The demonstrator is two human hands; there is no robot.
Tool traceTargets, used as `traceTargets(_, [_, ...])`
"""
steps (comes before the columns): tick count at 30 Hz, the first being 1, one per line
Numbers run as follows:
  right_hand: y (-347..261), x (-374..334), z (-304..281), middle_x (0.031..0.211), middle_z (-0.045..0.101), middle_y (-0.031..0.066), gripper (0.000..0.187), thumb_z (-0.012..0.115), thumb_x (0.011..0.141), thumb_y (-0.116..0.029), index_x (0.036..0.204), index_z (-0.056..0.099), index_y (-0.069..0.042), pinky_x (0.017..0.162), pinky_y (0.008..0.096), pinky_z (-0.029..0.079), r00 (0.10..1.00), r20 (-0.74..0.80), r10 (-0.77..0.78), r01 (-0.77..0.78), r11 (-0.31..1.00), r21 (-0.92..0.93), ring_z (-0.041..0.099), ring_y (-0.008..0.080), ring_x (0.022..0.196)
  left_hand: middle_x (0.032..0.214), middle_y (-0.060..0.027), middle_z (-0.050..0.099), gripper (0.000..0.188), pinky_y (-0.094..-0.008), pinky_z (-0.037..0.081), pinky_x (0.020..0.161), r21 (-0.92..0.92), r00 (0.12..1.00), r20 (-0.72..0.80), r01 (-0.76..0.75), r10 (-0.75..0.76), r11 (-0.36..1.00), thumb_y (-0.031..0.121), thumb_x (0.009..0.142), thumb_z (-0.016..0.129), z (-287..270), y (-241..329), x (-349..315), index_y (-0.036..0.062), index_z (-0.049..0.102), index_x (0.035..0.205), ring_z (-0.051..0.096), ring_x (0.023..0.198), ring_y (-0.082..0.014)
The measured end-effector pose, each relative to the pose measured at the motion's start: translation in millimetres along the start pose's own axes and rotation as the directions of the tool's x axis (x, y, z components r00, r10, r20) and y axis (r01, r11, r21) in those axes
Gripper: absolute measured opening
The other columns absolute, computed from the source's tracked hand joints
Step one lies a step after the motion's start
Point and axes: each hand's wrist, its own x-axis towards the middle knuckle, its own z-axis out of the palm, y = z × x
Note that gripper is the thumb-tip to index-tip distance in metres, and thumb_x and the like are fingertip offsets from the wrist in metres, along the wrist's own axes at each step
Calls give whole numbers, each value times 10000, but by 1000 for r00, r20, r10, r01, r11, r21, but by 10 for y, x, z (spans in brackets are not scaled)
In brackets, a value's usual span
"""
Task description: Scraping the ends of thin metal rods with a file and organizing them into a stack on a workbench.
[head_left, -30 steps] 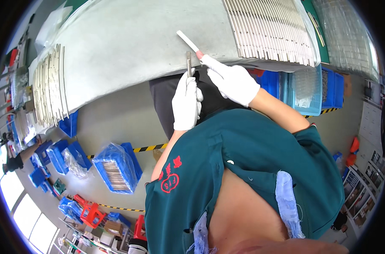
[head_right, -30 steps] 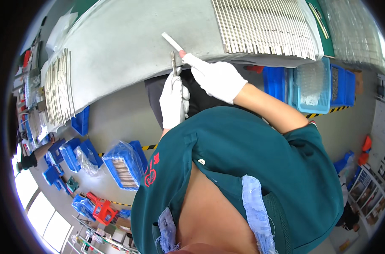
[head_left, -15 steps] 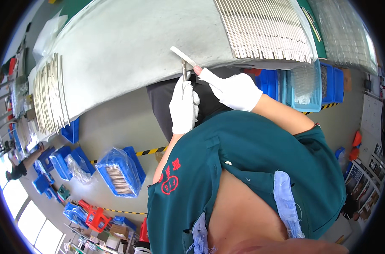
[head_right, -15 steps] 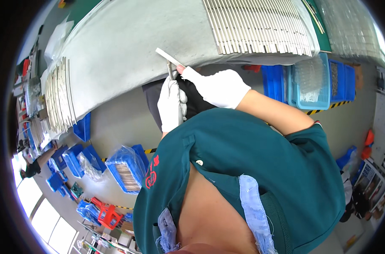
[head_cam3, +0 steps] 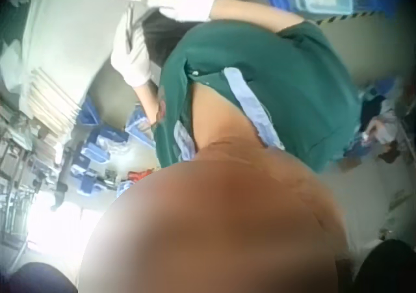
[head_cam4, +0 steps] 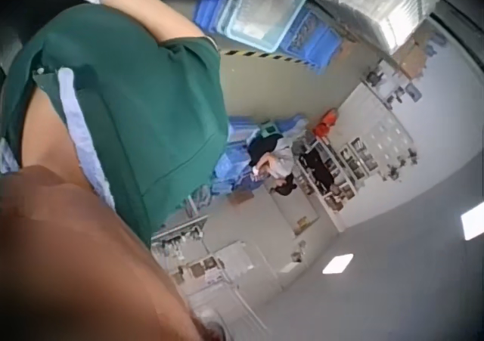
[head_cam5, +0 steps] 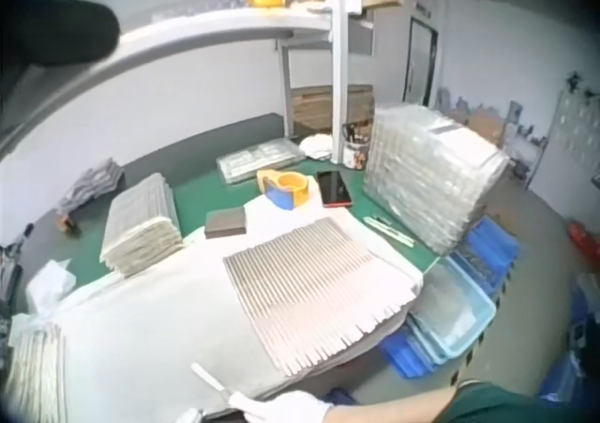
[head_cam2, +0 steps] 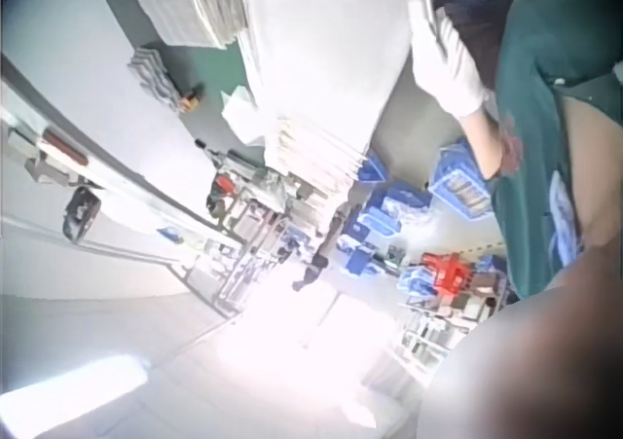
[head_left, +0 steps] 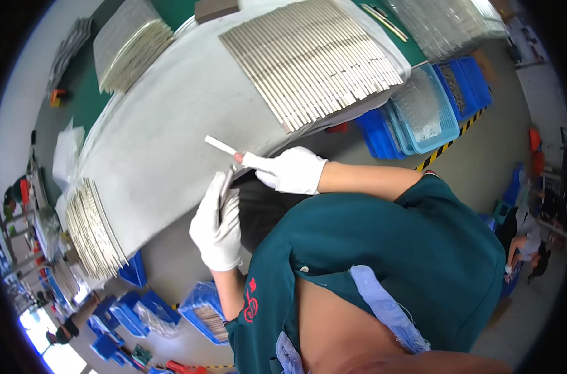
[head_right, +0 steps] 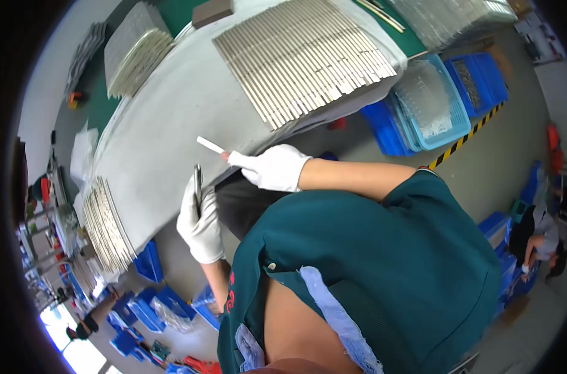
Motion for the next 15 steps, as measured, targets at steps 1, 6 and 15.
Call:
traceTargets(1, [4,31,41,632,553,59,438,446,883,-192,1314,384,-155,407,366,423,999,-31,-36,35,999,-42,540,238,460,719,-84,617,369,-284,456,548,140,980,70,-195,187,971,-40,659,684,-85,56,135,48,657,1016,560,567,-198])
traceTargets(6, [59,83,96,670,606,143,458,453,875,-264,1325,366,-285,477,453,477,997,68,39,-43,998,54,602,330,533,891,-99,604,322,-396,478,759,444,838,291,-546,461,711,49,589,671,149,376,790,175,673,886,595,847,-290])
traceTargets(15, [79,56,112,528,551,94,511,477,849,-224,1343,348,-208,413,414,452,995,-64,-74,79,994,73,553,278,428,1208,-201,541,314,-389,448,902,555,880,473,-261,-42,789,106,831,447,715,-173,969,134,632,1083,554,1072,-328])
